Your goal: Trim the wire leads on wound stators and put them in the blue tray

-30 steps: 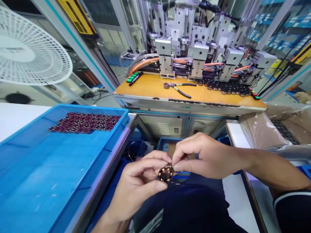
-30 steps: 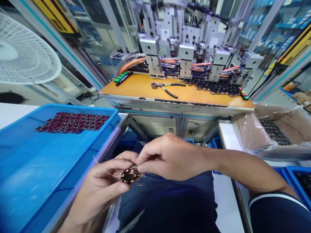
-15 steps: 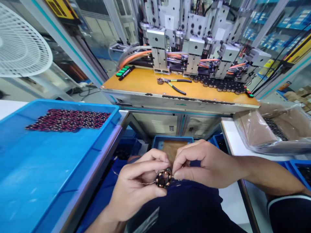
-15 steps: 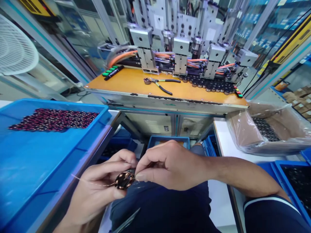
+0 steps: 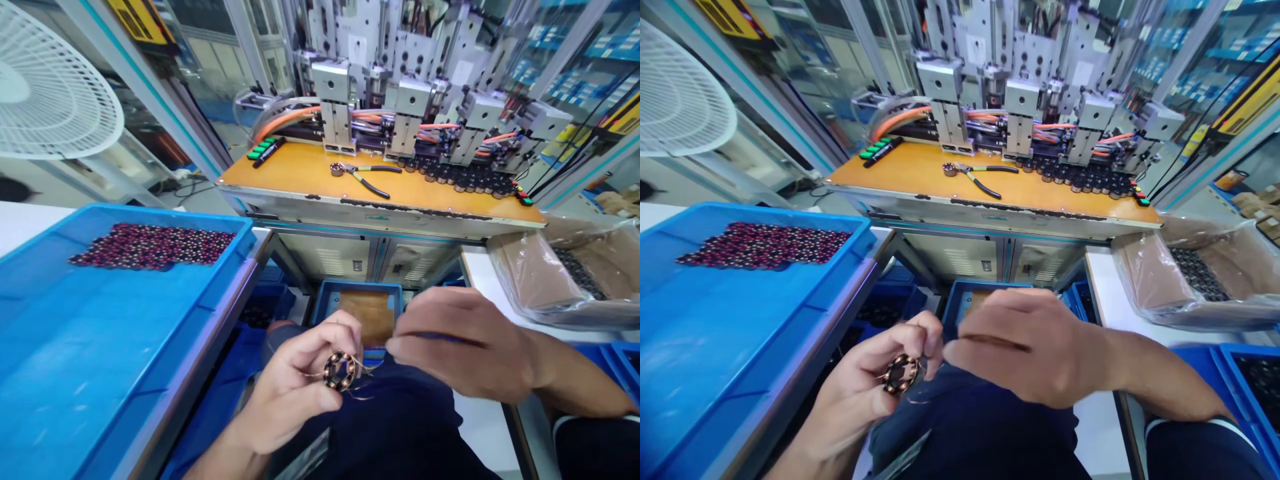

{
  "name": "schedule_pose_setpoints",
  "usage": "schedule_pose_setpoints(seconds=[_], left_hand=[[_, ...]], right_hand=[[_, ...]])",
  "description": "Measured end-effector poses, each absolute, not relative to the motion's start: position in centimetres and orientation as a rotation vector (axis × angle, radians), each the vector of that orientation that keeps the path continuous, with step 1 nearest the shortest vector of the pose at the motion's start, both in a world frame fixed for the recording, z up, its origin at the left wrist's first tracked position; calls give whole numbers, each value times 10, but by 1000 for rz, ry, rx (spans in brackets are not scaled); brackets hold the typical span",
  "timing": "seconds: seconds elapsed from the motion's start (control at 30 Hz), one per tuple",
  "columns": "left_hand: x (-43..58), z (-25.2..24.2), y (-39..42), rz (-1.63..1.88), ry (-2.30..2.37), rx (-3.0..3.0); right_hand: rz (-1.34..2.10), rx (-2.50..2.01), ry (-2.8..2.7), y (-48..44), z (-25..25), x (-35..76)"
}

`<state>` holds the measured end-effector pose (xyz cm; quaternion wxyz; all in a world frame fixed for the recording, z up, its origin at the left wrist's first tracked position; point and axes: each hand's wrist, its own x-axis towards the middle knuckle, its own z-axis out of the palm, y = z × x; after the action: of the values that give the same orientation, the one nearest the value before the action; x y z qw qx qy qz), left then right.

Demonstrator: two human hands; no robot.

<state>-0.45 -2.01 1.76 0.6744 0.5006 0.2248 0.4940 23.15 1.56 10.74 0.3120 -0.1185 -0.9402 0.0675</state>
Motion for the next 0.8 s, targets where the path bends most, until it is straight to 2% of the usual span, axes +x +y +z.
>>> schedule_pose_setpoints(seconds=[0.3,0.57,0.8], left_hand=[[-8,6,-26,939,492,838],[-10,8,-21,1023,487,920],[-8,17,-16,1218,586,1186]], right_hand=[[-8,-68,-2455,31,95,203],[-34,-92,-2424,33,82,203],[261,-401,-2005,11,45,183]])
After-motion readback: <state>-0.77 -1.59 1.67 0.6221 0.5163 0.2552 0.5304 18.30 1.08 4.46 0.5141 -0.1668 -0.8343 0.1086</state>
